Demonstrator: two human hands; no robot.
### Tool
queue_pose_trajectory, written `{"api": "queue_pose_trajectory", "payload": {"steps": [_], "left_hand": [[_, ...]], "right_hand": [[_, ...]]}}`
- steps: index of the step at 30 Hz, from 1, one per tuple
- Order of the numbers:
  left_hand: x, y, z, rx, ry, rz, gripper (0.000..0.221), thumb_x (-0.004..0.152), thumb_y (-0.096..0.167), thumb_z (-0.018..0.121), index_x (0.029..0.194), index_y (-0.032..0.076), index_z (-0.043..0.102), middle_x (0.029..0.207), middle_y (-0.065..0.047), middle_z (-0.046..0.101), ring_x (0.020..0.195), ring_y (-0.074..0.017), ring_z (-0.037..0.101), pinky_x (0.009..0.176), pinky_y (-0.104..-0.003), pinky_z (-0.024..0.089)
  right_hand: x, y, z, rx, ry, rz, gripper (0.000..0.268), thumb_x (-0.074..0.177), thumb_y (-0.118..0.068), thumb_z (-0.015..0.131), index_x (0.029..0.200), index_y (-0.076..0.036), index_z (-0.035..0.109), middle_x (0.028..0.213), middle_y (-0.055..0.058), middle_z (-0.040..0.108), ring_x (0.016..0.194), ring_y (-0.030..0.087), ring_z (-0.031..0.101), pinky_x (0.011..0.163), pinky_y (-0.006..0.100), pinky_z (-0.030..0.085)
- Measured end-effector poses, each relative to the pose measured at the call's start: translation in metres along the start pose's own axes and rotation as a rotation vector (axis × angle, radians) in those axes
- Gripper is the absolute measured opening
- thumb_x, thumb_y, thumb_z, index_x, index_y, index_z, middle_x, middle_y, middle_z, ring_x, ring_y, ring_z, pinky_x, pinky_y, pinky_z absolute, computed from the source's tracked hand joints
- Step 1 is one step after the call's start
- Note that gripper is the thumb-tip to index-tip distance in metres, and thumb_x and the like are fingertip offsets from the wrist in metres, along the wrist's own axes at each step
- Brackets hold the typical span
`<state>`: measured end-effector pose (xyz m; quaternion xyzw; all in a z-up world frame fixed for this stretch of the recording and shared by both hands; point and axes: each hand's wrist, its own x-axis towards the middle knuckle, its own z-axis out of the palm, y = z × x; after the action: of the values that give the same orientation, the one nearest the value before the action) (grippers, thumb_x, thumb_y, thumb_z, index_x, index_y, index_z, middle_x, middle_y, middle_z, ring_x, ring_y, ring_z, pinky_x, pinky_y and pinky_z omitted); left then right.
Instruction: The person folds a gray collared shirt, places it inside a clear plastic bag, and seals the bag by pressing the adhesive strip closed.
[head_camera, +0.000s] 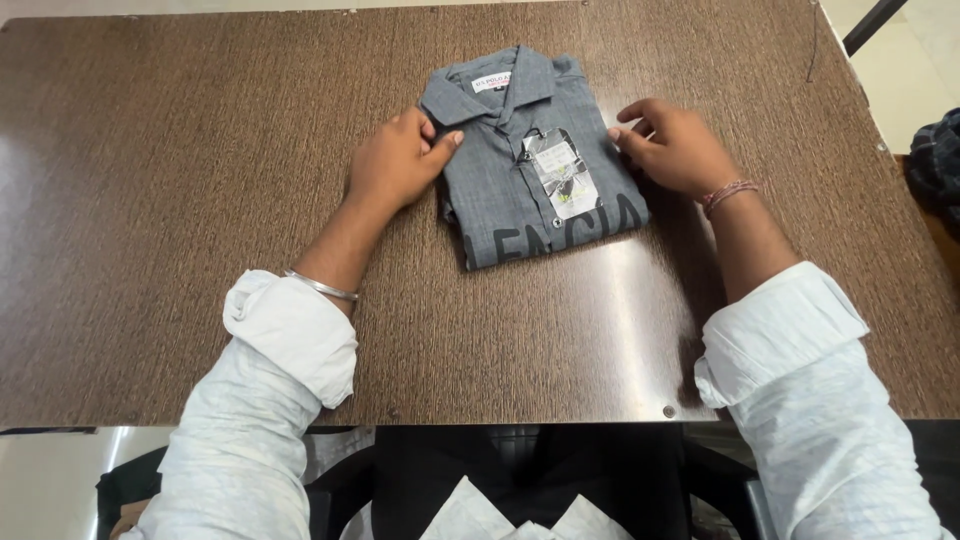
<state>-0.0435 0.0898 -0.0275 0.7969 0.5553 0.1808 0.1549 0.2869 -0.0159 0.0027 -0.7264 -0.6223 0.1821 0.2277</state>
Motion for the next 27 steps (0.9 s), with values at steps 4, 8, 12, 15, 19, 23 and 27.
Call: {"api": "queue_pose_trajectory", "payload": {"steps": [4,8,12,15,19,23,27], "left_hand": [[0.003,-0.004,0.002,-0.063,0.007,0.025,0.042,0.096,0.056,0.063,0.103,0.016,0.063,0.091,0.0,0.067,0.083,-0.0165,0.066,0.071,-0.04,0.052],[0.006,-0.01,0.002,-0.081,0.026,0.099,0.042,0.092,0.053,0.071,0.101,0.013,0.064,0.087,-0.001,0.067,0.078,-0.0155,0.065,0.067,-0.038,0.051],[0.005,-0.012,-0.009,-0.172,-0.036,0.124,0.038,0.092,0.049,0.075,0.094,0.012,0.065,0.078,-0.001,0.067,0.069,-0.0141,0.064,0.063,-0.033,0.051],[0.018,-0.028,0.003,-0.31,-0.016,0.048,0.031,0.101,0.039,0.066,0.085,0.012,0.066,0.076,0.0,0.068,0.067,-0.0134,0.063,0.062,-0.032,0.051],[0.018,-0.036,0.0,-0.488,0.031,0.04,0.03,0.101,0.032,0.065,0.079,0.011,0.064,0.07,0.0,0.07,0.064,-0.0101,0.066,0.061,-0.029,0.052],[0.016,-0.03,-0.004,-0.371,0.033,0.011,0.029,0.098,0.037,0.066,0.08,0.014,0.065,0.069,0.0,0.068,0.062,-0.0126,0.063,0.059,-0.034,0.048],[0.026,-0.035,0.006,-0.15,0.032,0.002,0.028,0.095,0.043,0.067,0.084,0.017,0.068,0.071,0.002,0.065,0.064,-0.0154,0.061,0.058,-0.038,0.046]], "right_hand": [[0.008,0.009,0.01,-0.044,-0.049,-0.118,0.049,0.097,-0.04,0.07,0.129,-0.002,0.067,0.11,0.018,0.075,0.094,0.027,0.074,0.082,0.038,0.059],[-0.004,-0.006,0.004,0.015,-0.162,-0.155,0.052,0.091,-0.036,0.076,0.126,0.0,0.065,0.106,0.015,0.075,0.087,0.023,0.072,0.077,0.037,0.059],[-0.013,-0.021,-0.003,0.197,-0.27,0.022,0.043,0.091,-0.033,0.072,0.12,-0.002,0.064,0.093,0.007,0.072,0.071,0.017,0.067,0.064,0.032,0.057],[-0.007,-0.01,-0.001,0.268,-0.278,0.041,0.034,0.096,-0.033,0.069,0.113,-0.003,0.066,0.084,0.003,0.067,0.066,0.012,0.061,0.061,0.028,0.053],[0.002,0.011,0.005,0.381,-0.305,0.002,0.03,0.098,-0.031,0.068,0.11,-0.004,0.066,0.08,0.002,0.064,0.063,0.011,0.057,0.059,0.026,0.049],[0.007,0.013,0.007,0.456,-0.324,0.005,0.025,0.098,-0.028,0.066,0.109,-0.005,0.065,0.078,0.0,0.064,0.063,0.009,0.056,0.056,0.025,0.048],[0.009,0.017,0.008,0.458,-0.333,0.004,0.024,0.098,-0.026,0.067,0.108,-0.005,0.065,0.078,0.0,0.063,0.063,0.009,0.056,0.054,0.025,0.048]]}}
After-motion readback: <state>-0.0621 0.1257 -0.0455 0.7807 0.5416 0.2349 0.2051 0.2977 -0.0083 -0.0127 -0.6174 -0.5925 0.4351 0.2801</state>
